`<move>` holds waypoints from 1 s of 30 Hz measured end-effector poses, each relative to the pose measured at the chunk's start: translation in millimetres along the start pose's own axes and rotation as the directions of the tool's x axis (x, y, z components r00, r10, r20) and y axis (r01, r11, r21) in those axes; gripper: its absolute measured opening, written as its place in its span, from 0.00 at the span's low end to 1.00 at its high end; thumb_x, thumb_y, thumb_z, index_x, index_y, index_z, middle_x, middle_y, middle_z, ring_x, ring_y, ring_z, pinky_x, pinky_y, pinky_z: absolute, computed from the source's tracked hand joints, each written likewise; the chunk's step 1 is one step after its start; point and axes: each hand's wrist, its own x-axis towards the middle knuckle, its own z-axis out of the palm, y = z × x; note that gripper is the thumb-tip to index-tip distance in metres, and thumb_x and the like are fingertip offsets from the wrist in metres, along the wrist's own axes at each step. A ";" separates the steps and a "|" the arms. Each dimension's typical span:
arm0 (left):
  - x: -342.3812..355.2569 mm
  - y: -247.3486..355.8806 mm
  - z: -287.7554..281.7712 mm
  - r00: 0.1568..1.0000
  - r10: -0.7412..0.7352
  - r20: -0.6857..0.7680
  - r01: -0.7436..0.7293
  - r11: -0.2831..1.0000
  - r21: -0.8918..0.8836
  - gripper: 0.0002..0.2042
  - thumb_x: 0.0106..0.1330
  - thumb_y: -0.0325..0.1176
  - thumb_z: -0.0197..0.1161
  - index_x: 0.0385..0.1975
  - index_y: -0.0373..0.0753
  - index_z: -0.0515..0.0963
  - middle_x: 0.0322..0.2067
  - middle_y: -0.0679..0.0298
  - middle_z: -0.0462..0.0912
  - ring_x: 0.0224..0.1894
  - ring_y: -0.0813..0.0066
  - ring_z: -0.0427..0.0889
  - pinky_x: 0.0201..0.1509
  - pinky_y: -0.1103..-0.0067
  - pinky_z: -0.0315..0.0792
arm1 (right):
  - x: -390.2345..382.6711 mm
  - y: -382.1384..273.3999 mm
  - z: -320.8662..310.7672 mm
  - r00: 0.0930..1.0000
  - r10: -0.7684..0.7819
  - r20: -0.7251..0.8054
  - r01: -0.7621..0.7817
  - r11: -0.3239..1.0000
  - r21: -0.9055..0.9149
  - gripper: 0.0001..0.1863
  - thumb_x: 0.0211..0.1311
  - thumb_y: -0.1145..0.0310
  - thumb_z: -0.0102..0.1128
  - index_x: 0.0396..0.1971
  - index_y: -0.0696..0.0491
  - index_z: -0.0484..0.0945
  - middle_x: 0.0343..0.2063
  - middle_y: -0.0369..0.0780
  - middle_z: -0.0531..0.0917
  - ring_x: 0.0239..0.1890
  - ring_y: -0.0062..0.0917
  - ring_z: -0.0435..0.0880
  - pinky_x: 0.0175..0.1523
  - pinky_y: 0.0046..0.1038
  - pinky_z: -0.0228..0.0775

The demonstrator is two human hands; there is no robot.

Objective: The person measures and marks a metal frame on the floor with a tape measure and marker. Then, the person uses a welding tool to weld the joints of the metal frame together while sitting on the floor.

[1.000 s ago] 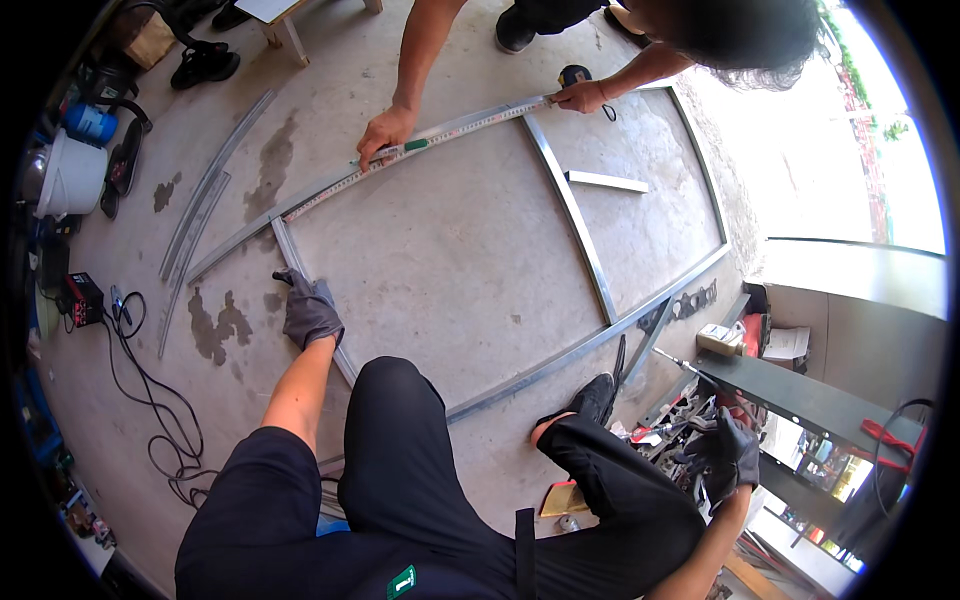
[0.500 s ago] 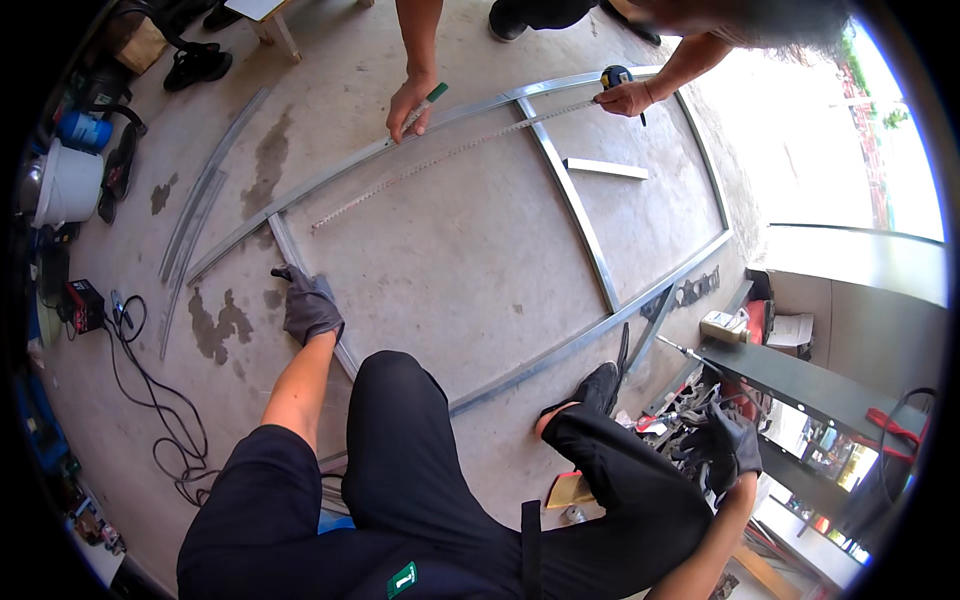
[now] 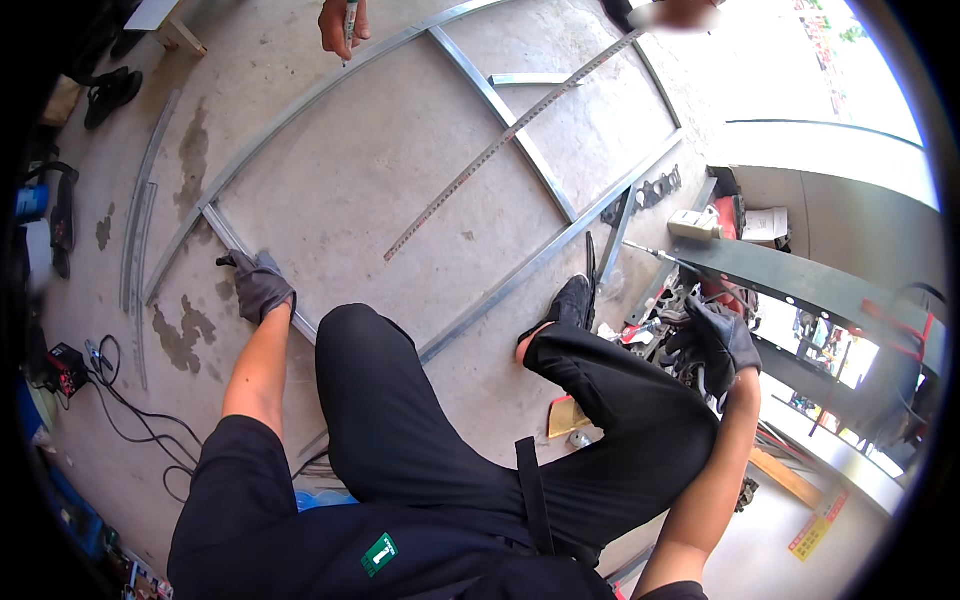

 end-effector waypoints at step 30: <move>10.9 -10.1 -5.2 0.997 0.075 0.011 -0.075 0.997 -0.007 0.45 0.79 0.50 0.58 0.83 0.31 0.43 0.45 0.52 0.90 0.44 0.52 0.93 0.46 0.54 0.83 | -38.2 -127.1 260.8 0.844 -0.029 0.535 0.324 0.824 -0.465 0.21 0.67 0.60 0.79 0.50 0.61 0.91 0.43 0.44 0.95 0.43 0.22 0.93 0.52 0.27 0.83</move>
